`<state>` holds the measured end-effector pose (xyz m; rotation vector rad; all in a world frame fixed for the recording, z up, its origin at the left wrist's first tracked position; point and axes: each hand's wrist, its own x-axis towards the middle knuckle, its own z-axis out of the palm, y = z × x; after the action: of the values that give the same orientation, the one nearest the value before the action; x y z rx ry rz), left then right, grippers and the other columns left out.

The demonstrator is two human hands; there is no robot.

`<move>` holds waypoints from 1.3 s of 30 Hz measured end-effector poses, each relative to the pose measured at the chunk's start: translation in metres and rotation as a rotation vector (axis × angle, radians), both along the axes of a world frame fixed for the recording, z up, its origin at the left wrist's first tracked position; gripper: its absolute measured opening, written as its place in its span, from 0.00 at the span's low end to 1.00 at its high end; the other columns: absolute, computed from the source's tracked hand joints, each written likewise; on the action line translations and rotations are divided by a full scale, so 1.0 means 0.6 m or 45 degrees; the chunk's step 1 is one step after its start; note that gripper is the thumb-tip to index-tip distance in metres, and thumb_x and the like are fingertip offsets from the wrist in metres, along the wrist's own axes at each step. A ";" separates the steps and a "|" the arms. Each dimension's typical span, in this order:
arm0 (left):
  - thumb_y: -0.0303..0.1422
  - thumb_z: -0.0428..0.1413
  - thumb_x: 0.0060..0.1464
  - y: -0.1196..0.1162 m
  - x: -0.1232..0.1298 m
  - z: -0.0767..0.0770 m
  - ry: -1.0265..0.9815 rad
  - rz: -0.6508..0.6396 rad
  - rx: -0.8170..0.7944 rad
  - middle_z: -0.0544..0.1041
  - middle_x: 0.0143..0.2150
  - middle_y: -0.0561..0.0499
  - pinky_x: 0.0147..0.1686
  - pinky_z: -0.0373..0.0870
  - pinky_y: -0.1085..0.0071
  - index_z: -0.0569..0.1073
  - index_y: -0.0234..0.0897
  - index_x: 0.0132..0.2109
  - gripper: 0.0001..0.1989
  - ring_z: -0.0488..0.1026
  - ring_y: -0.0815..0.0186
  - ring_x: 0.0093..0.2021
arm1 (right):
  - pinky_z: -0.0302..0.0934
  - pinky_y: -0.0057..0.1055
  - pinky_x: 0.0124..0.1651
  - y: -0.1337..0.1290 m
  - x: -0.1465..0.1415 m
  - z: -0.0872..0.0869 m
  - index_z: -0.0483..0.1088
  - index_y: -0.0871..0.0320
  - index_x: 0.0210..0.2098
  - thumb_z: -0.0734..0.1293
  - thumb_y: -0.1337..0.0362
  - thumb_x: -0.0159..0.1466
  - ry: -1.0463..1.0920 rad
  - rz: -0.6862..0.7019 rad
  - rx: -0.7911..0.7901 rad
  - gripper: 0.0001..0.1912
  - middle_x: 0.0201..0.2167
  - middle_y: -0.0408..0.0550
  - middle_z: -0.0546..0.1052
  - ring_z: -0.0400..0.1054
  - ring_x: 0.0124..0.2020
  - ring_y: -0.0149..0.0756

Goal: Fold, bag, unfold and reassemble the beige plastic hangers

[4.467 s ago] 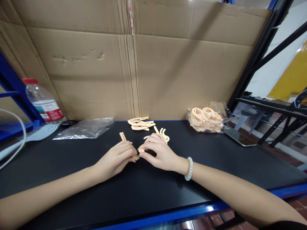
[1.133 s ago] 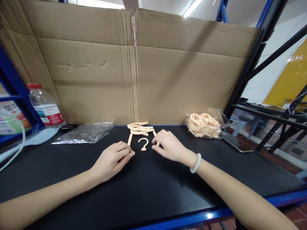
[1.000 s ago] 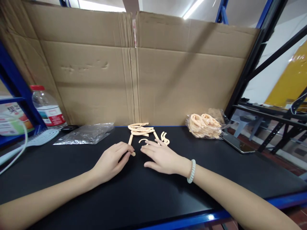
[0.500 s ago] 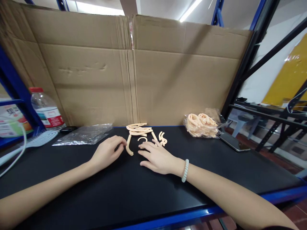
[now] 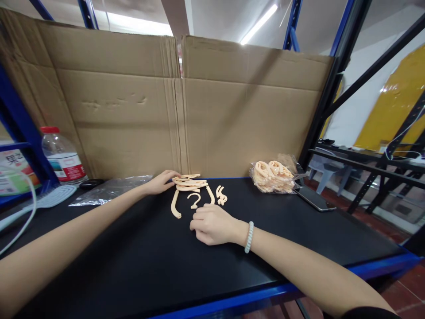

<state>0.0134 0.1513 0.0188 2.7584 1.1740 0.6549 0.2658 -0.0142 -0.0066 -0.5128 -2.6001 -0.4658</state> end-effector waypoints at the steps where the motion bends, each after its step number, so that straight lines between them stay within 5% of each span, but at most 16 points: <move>1: 0.30 0.50 0.49 0.007 -0.002 0.001 0.005 -0.018 -0.026 0.74 0.48 0.44 0.53 0.64 0.62 0.70 0.36 0.47 0.16 0.69 0.58 0.52 | 0.52 0.31 0.32 -0.002 -0.001 0.002 0.71 0.60 0.31 0.59 0.70 0.61 -0.026 0.017 -0.010 0.10 0.23 0.44 0.70 0.60 0.27 0.32; 16: 0.41 0.59 0.42 0.041 -0.006 -0.008 -0.165 0.032 -0.229 0.81 0.39 0.49 0.45 0.67 0.67 0.78 0.39 0.37 0.15 0.76 0.56 0.42 | 0.56 0.28 0.33 -0.006 0.000 0.006 0.70 0.59 0.32 0.59 0.67 0.64 -0.029 0.036 -0.192 0.08 0.25 0.44 0.70 0.63 0.29 0.32; 23: 0.42 0.63 0.37 0.033 0.003 0.019 -0.380 0.056 -0.200 0.81 0.41 0.46 0.43 0.71 0.66 0.81 0.38 0.32 0.15 0.77 0.55 0.41 | 0.56 0.28 0.33 -0.004 0.002 0.008 0.70 0.59 0.33 0.60 0.67 0.64 -0.037 0.049 -0.175 0.08 0.25 0.45 0.71 0.64 0.29 0.32; 29: 0.41 0.63 0.40 -0.013 0.016 0.046 -0.584 0.056 -0.053 0.78 0.46 0.44 0.47 0.72 0.59 0.81 0.35 0.33 0.15 0.76 0.54 0.43 | 0.57 0.27 0.33 -0.003 0.002 0.003 0.70 0.59 0.31 0.60 0.68 0.63 0.126 -0.020 -0.269 0.08 0.24 0.44 0.71 0.64 0.28 0.31; 33: 0.41 0.60 0.47 -0.082 0.027 0.050 -0.681 -0.021 0.024 0.76 0.49 0.45 0.52 0.70 0.60 0.80 0.37 0.37 0.14 0.74 0.57 0.48 | 0.57 0.25 0.29 0.002 0.006 0.016 0.68 0.59 0.28 0.62 0.67 0.62 0.629 -0.310 -0.595 0.07 0.21 0.42 0.70 0.62 0.23 0.28; 36: 0.40 0.60 0.50 -0.148 0.033 0.041 -0.702 -0.084 0.063 0.75 0.49 0.46 0.52 0.70 0.58 0.80 0.40 0.39 0.11 0.73 0.57 0.49 | 0.56 0.23 0.20 0.006 0.013 0.045 0.66 0.59 0.32 0.61 0.61 0.64 1.069 -0.462 -1.147 0.08 0.21 0.42 0.71 0.62 0.18 0.26; 39: 0.36 0.60 0.51 -0.210 0.038 0.020 -0.703 -0.152 0.131 0.75 0.50 0.46 0.53 0.69 0.56 0.80 0.41 0.40 0.09 0.72 0.56 0.51 | 0.58 0.21 0.16 0.003 0.019 0.070 0.64 0.60 0.40 0.62 0.55 0.64 1.267 -0.365 -1.681 0.13 0.28 0.45 0.73 0.66 0.18 0.26</move>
<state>0.0364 0.0251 0.0310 2.4388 0.8631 1.3741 0.2773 -0.0127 0.0355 -1.1182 -1.5085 1.2256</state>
